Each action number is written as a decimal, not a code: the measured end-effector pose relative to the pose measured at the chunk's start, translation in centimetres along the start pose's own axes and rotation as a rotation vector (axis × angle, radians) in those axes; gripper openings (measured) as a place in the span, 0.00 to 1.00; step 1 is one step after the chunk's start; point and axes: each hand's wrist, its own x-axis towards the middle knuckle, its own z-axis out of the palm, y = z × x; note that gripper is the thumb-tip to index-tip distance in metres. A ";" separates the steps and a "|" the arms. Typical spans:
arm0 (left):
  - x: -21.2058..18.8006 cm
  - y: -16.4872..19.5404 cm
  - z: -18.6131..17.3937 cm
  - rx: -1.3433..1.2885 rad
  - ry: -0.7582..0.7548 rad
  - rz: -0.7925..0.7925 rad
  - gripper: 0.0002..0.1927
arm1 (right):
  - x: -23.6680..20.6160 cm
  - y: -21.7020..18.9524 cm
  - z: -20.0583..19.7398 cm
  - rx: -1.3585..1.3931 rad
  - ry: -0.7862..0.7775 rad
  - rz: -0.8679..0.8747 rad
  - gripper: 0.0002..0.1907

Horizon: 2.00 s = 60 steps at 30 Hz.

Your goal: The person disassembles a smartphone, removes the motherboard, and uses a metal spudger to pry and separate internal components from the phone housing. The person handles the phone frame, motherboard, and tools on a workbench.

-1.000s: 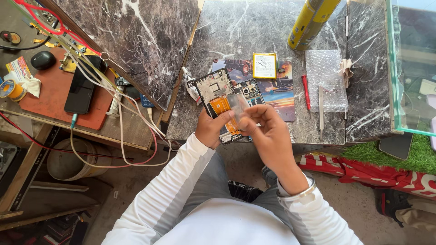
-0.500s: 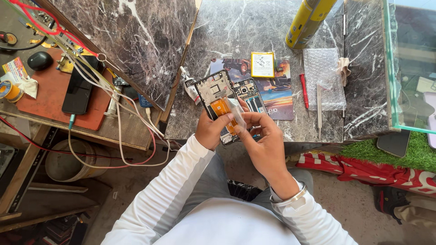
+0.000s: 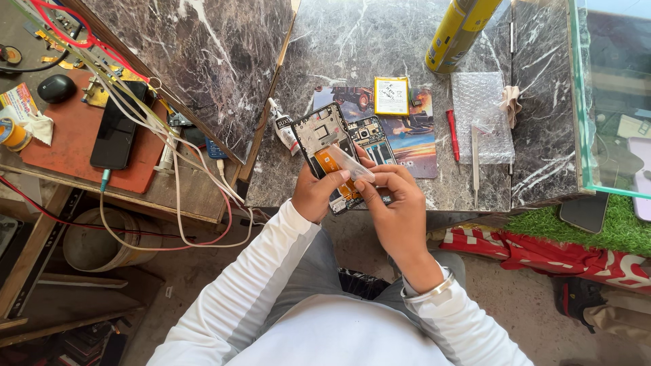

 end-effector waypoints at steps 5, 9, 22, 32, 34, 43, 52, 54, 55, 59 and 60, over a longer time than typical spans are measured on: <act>0.1 -1.8 -0.8 -0.062 0.155 -0.037 0.21 | -0.3 -1.2 0.0 -0.284 -0.010 -0.323 0.03; 0.1 -2.2 -1.2 -0.089 0.162 -0.026 0.22 | -0.1 -1.6 0.1 -0.318 -0.006 -0.339 0.04; 0.3 -0.8 -0.7 0.149 0.017 0.031 0.25 | 0.5 -0.1 -1.2 -0.243 -0.034 -0.061 0.04; 0.3 -1.8 -1.6 0.096 0.035 -0.010 0.25 | 1.4 2.4 -2.4 0.395 -0.111 0.262 0.07; 0.4 -1.8 -1.3 0.090 0.060 -0.017 0.26 | 1.6 2.7 -2.8 0.400 -0.137 0.281 0.06; 0.5 1.3 0.6 -0.193 -0.074 -0.027 0.30 | 0.6 2.0 -2.8 0.255 -0.083 0.206 0.08; 1.3 1.4 1.2 -0.129 -0.134 -0.075 0.38 | -1.1 1.4 -8.6 0.135 0.114 0.151 0.07; 1.3 1.4 1.2 -0.133 -0.142 -0.061 0.37 | -1.0 1.5 -10.4 0.053 0.158 0.178 0.07; 1.3 1.5 1.1 -0.129 -0.132 -0.062 0.36 | -1.0 1.5 -11.3 0.016 0.177 0.197 0.07; 1.4 1.4 1.4 -0.125 -0.117 -0.060 0.33 | 0.0 1.9 -13.3 -0.151 0.199 0.202 0.07; 1.4 1.4 1.4 -0.123 -0.116 -0.053 0.32 | 0.4 2.0 -13.5 -0.216 0.197 0.222 0.07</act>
